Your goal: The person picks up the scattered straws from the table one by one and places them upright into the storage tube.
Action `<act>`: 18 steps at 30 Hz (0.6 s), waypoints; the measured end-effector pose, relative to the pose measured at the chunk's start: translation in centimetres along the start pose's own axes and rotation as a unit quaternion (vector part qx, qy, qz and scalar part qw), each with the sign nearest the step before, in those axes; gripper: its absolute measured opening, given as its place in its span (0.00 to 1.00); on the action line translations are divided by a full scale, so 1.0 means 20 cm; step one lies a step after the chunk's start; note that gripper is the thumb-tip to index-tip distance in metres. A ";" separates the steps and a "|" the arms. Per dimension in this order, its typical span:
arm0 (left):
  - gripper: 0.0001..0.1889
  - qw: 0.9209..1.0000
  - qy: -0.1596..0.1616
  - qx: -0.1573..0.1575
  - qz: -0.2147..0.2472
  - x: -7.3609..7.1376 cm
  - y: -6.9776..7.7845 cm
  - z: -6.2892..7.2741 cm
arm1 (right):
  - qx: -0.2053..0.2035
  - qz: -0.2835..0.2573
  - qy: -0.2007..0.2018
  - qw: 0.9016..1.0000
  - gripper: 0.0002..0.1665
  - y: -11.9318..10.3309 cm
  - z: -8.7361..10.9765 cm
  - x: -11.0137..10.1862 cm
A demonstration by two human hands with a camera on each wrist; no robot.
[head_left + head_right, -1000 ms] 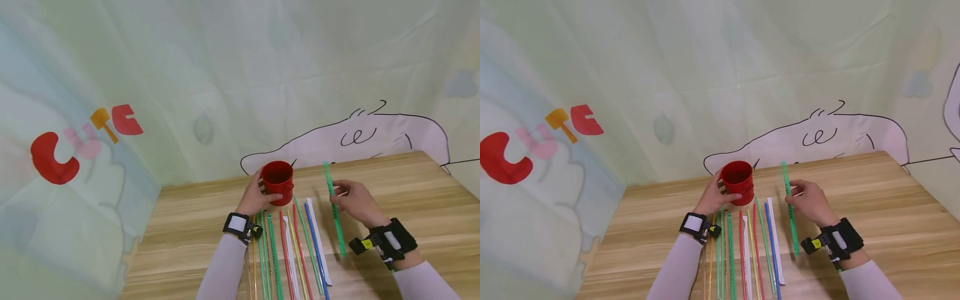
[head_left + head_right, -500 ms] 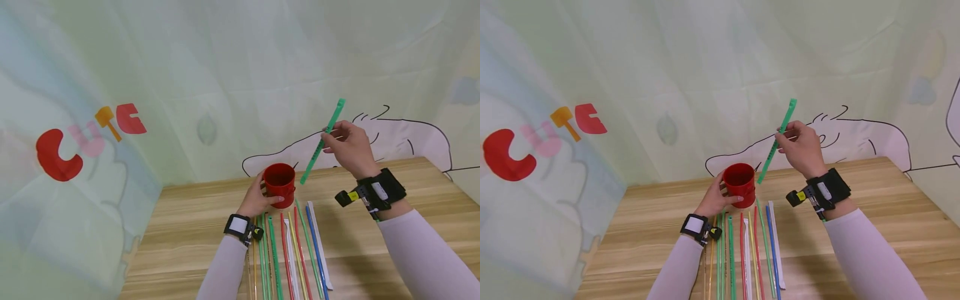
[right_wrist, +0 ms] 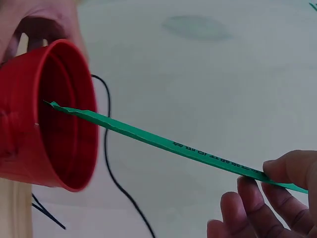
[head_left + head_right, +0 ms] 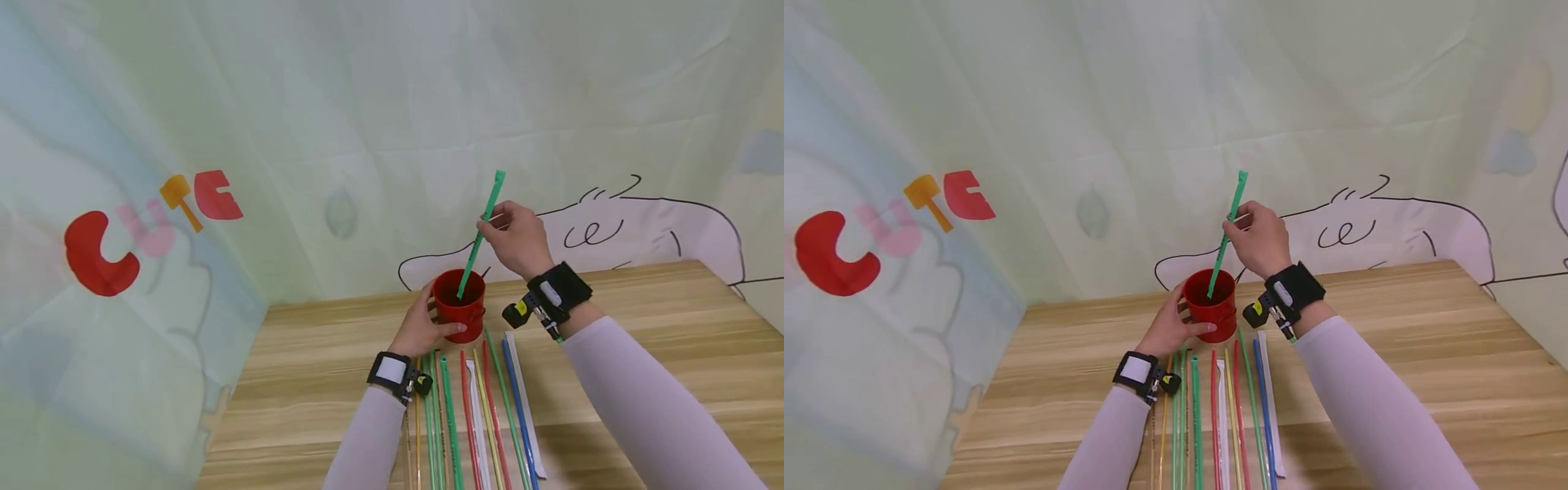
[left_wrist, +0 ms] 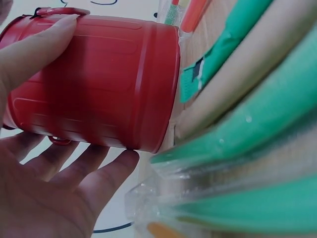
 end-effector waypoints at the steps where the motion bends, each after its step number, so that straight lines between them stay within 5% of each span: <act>1: 0.51 1.000 0.000 0.002 0.000 0.00 0.00 0.00 | 0.004 0.006 -0.003 1.000 0.19 0.01 0.00 0.02; 11: 0.50 1.000 -0.003 -0.007 0.009 0.01 0.00 0.00 | 0.028 0.047 -0.034 0.998 0.21 0.11 0.02 0.20; 18: 0.50 1.000 -0.002 -0.008 0.008 0.00 -0.01 0.00 | 0.020 0.082 -0.043 0.995 0.27 0.11 0.03 0.21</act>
Point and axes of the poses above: each hand's wrist, its own z-axis away from the middle knuckle, its own x-axis out of the palm, y = z × x, the point moved 10 cm from there along -z, towards the middle knuckle, and after that the axes turned 4 degrees about -z, right-handed, at the moved point
